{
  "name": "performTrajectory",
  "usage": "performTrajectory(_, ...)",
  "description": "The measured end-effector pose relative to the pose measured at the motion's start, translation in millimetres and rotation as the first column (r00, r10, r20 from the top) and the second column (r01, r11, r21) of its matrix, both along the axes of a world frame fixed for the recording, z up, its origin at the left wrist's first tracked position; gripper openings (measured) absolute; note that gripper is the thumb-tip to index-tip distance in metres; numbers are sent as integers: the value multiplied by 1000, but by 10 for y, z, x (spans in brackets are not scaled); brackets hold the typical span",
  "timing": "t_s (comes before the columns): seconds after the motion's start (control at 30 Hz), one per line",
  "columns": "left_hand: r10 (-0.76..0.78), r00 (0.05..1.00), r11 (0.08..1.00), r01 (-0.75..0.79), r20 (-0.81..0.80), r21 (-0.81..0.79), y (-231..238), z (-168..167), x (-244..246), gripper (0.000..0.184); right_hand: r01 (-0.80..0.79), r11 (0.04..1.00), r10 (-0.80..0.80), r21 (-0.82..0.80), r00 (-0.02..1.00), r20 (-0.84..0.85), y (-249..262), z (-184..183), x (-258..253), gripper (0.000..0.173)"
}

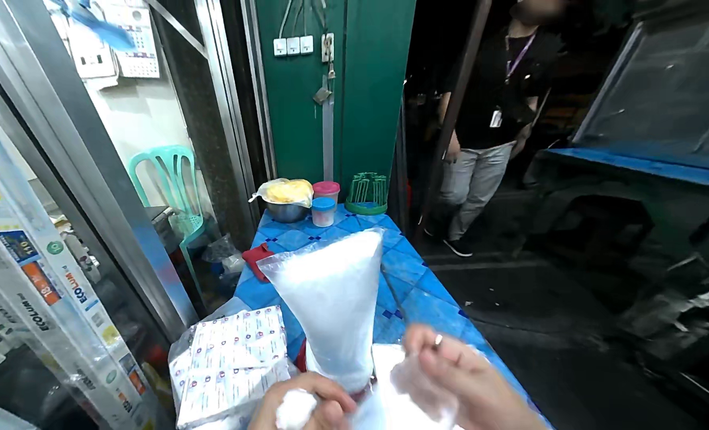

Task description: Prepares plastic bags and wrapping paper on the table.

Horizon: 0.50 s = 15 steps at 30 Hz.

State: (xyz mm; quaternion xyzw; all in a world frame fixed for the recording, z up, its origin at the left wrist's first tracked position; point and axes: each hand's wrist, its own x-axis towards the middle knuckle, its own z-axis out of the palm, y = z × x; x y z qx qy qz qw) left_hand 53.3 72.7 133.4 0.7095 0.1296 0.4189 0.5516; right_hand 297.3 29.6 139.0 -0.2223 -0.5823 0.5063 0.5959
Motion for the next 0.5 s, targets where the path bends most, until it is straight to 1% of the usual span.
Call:
performTrajectory(0.07, -258, 959, 965, 261, -121, 15, 150, 109, -104, 31, 61, 998, -58, 25, 991, -122, 141, 219, 180, 13)
performTrajectory(0.1, -354, 926, 933, 360, -130, 27, 247, 166, -136, 33, 104, 994, -99, 22, 982, -162, 212, 336, 259, 13)
performTrajectory(0.13, -408, 907, 909, 414, -108, 41, 346, 232, -160, 31, 135, 991, -128, 25, 975, -183, 295, 446, 318, 13)
performTrajectory(0.17, -397, 916, 915, 400, -64, 48, 432, 315, -174, 26, 152, 988, -145, 22, 970, -194, 388, 541, 355, 14)
performTrajectory(0.2, -285, 958, 958, 285, -21, 32, 485, 426, -175, 18, 155, 988, -148, 21, 972, -181, 485, 632, 368, 18)
performTrajectory(0.23, -86, 996, 996, 87, 6, -27, 515, 555, -152, 9, 154, 988, -148, 19, 974, -174, 584, 724, 358, 23)
performTrajectory(0.27, 114, 993, 988, -112, 10, -108, 562, 688, -95, 4, 170, 985, -168, -8, 970, -176, 673, 818, 328, 26)
performTrajectory(0.3, 236, 972, 957, -236, -18, -170, 639, 803, -35, 10, 210, 976, -217, -62, 965, -145, 746, 912, 291, 26)
performTrajectory(0.37, 401, 911, 858, -410, -94, -310, 770, 913, 66, 17, 331, 906, -342, -263, 940, 4, 873, 1069, 211, 16)
performTrajectory(0.4, 440, 890, 817, -453, -122, -357, 827, 882, 99, 21, 369, 854, -370, -367, 926, 70, 935, 1098, 184, 11)
performTrajectory(0.43, 431, 896, 814, -438, -109, -382, 894, 763, 105, 26, 397, 808, -387, -436, 915, 117, 984, 1085, 165, 9)
performTrajectory(0.47, 374, 926, 853, -361, -42, -377, 995, 550, 84, 32, 431, 771, -411, -469, 899, 152, 1008, 1040, 148, 8)
performTrajectory(0.5, 290, 956, 885, -248, 50, -394, 1115, 311, 74, 38, 486, 738, -438, -468, 873, 216, 1021, 975, 134, 8)
